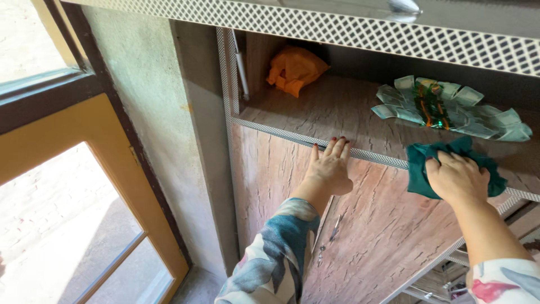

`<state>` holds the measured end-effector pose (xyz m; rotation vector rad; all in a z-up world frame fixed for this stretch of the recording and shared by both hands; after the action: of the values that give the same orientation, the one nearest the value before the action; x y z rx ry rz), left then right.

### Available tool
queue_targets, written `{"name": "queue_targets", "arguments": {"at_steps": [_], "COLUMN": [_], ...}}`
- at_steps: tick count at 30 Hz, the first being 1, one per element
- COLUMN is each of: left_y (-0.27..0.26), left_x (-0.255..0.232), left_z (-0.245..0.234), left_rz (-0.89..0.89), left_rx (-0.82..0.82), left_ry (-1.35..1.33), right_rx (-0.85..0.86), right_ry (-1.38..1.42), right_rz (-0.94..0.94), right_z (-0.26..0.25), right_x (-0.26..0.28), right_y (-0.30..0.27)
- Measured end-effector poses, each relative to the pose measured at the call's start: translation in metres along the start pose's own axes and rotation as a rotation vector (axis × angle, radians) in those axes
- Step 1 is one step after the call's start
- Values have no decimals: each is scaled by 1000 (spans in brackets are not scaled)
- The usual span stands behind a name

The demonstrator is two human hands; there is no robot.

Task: The person removes a packaged textile and a plastic bag from a wooden shelf, then wipes the shelf surface with a green cloth. The person handles the items and wipes the shelf repeatedly.

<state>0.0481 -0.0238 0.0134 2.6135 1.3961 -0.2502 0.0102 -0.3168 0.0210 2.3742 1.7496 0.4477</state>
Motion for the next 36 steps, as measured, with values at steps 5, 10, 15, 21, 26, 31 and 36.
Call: {"name": "queue_targets", "arguments": {"at_steps": [5,10,15,21,26,31,36], "left_y": [-6,-2,-1,-22,-24,-27,-26], "left_x": [-1,12,87,140,136,138,139], "left_z": [-6,-5,-22,-33,-37,-41,-39], "left_rz": [32,98,-14,-18,-38,-9,11], "left_rx": [37,47,27,-49,-32,-11,10], "left_ry": [58,140,214,148,154,143,144], "right_rx": [7,-84,6,70,74,-87,-41], "right_ry": [15,-16,-39,-38,-15,52,-59], "right_rz": [-74,-287,-87,122,-125,-458,-137], "right_z": [25,43,22,23,49,53,40], "right_x": [93,142,72,77,189,211,130], "right_y": [13,4,9,22,27,6,11]}}
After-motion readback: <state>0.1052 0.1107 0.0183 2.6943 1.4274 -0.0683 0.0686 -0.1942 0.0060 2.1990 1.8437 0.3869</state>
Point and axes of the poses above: each hand's wrist, its own y-axis towards the middle knuckle, its own z-axis out of the palm, x = y × z, the point moved 5 cm from there along y, towards the middle knuckle, and after that the axes turned 14 degrees about x, right-handed, at the moved point
